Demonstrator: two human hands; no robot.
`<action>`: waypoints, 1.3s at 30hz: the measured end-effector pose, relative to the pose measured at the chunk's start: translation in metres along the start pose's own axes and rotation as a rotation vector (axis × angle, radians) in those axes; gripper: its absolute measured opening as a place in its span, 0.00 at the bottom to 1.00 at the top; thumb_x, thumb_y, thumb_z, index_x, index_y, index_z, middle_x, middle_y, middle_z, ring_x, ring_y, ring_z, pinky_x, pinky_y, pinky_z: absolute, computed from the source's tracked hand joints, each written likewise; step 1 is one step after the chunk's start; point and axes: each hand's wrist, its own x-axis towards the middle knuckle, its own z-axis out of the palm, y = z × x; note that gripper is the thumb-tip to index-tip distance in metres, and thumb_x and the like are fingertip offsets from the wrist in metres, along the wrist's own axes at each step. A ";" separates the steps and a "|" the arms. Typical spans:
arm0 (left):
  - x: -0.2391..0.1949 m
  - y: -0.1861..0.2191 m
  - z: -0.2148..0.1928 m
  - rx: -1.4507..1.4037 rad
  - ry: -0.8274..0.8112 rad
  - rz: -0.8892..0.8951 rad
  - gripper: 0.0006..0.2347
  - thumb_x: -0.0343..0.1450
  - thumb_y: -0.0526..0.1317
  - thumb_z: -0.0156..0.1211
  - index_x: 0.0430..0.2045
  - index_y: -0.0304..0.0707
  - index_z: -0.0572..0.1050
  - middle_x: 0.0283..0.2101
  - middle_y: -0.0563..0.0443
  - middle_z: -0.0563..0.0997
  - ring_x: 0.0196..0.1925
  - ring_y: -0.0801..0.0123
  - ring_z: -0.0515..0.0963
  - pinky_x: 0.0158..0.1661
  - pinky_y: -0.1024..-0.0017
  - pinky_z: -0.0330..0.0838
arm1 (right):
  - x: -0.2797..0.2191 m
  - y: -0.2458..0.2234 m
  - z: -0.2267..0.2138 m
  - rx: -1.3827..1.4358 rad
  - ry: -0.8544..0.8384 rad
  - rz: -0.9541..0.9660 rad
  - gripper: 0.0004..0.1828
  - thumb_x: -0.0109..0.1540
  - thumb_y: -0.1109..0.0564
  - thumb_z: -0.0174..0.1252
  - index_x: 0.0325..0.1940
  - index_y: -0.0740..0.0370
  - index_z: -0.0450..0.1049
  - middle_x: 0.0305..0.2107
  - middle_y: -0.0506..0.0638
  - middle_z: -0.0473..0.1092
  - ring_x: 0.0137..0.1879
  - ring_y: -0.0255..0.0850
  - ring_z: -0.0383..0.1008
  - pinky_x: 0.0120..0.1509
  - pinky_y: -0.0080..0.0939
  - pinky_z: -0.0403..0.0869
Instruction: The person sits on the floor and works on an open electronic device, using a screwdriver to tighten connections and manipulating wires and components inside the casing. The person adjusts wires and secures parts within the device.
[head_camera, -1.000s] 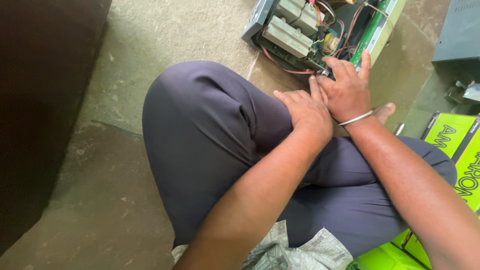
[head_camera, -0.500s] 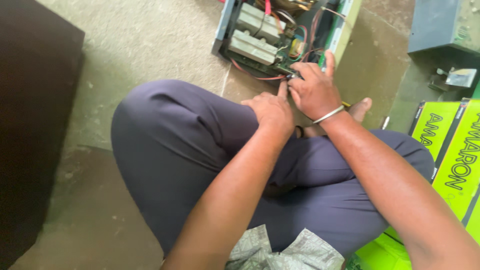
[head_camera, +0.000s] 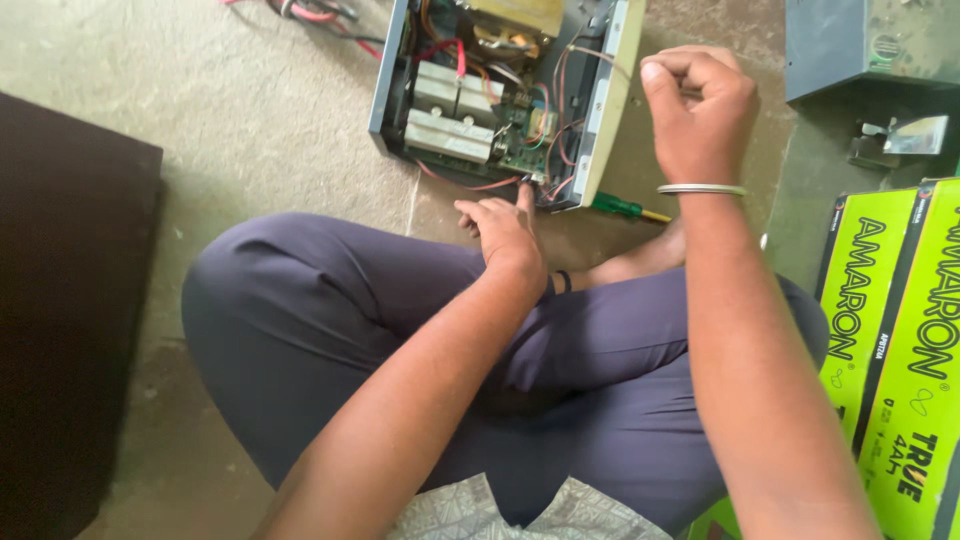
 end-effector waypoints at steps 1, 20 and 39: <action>0.002 0.004 0.001 0.053 -0.002 -0.015 0.31 0.75 0.35 0.47 0.75 0.55 0.47 0.39 0.34 0.81 0.40 0.41 0.80 0.54 0.34 0.62 | 0.000 0.008 0.001 -0.032 0.008 0.012 0.04 0.68 0.62 0.67 0.45 0.66 0.82 0.44 0.53 0.78 0.45 0.37 0.79 0.49 0.36 0.78; -0.026 -0.038 -0.024 -0.330 -0.023 0.092 0.29 0.76 0.37 0.47 0.75 0.54 0.51 0.46 0.45 0.84 0.47 0.53 0.85 0.56 0.43 0.69 | 0.026 0.043 0.017 -0.028 -0.039 0.314 0.07 0.60 0.56 0.67 0.38 0.62 0.84 0.26 0.50 0.79 0.31 0.35 0.77 0.38 0.36 0.74; -0.025 -0.047 -0.055 -0.432 -0.109 0.074 0.17 0.74 0.38 0.51 0.60 0.46 0.72 0.59 0.43 0.77 0.61 0.49 0.77 0.60 0.30 0.61 | 0.028 0.050 -0.001 0.205 0.050 0.405 0.05 0.64 0.63 0.61 0.41 0.67 0.81 0.28 0.49 0.78 0.31 0.30 0.75 0.37 0.30 0.73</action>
